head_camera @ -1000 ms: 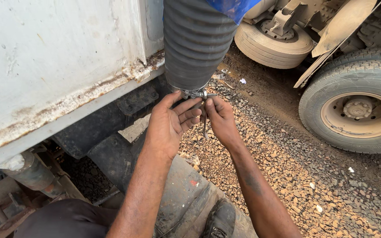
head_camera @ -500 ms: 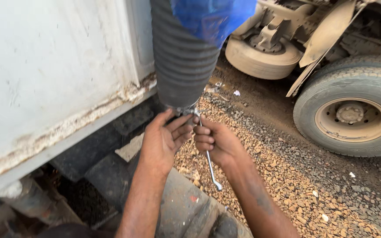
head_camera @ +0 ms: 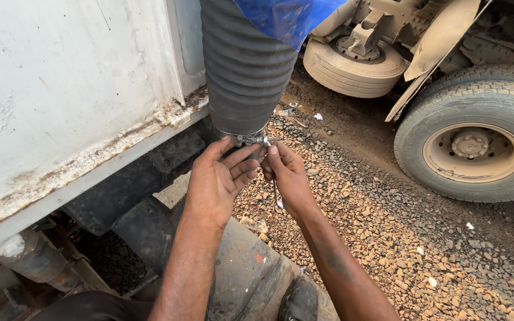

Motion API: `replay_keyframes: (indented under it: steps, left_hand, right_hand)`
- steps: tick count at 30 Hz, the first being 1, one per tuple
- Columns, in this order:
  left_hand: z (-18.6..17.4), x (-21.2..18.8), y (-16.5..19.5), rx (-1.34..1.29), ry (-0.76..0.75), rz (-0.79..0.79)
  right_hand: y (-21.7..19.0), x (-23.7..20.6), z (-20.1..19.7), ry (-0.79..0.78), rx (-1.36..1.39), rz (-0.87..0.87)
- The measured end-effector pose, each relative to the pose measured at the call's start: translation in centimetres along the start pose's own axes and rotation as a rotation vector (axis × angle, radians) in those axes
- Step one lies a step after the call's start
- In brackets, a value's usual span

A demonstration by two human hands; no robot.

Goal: The person uses a wrench to tighten a metal clamp around a flexible black pipe attached to the side of a truck. The hands repeatedly turn the wrench to secure the clamp while the pipe remains in place.

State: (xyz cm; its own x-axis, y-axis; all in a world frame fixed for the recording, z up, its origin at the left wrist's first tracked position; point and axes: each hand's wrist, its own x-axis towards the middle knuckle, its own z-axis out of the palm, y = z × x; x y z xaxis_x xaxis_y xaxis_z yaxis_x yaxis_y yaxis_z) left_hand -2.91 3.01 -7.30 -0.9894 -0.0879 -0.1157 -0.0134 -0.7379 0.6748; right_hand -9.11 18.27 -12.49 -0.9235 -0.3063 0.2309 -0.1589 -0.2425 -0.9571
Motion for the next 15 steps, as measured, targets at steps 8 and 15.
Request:
replay_keyframes:
  steps: [8, 15]
  left_hand:
    - [0.5, -0.1, -0.3, 0.037, 0.011, 0.021]
    - [0.4, 0.1, -0.3, 0.046, 0.0, 0.035]
  right_hand:
    - [2.3, 2.2, -1.6, -0.009, -0.259, -0.158]
    - [1.4, 2.2, -1.7, 0.015, -0.361, -0.151]
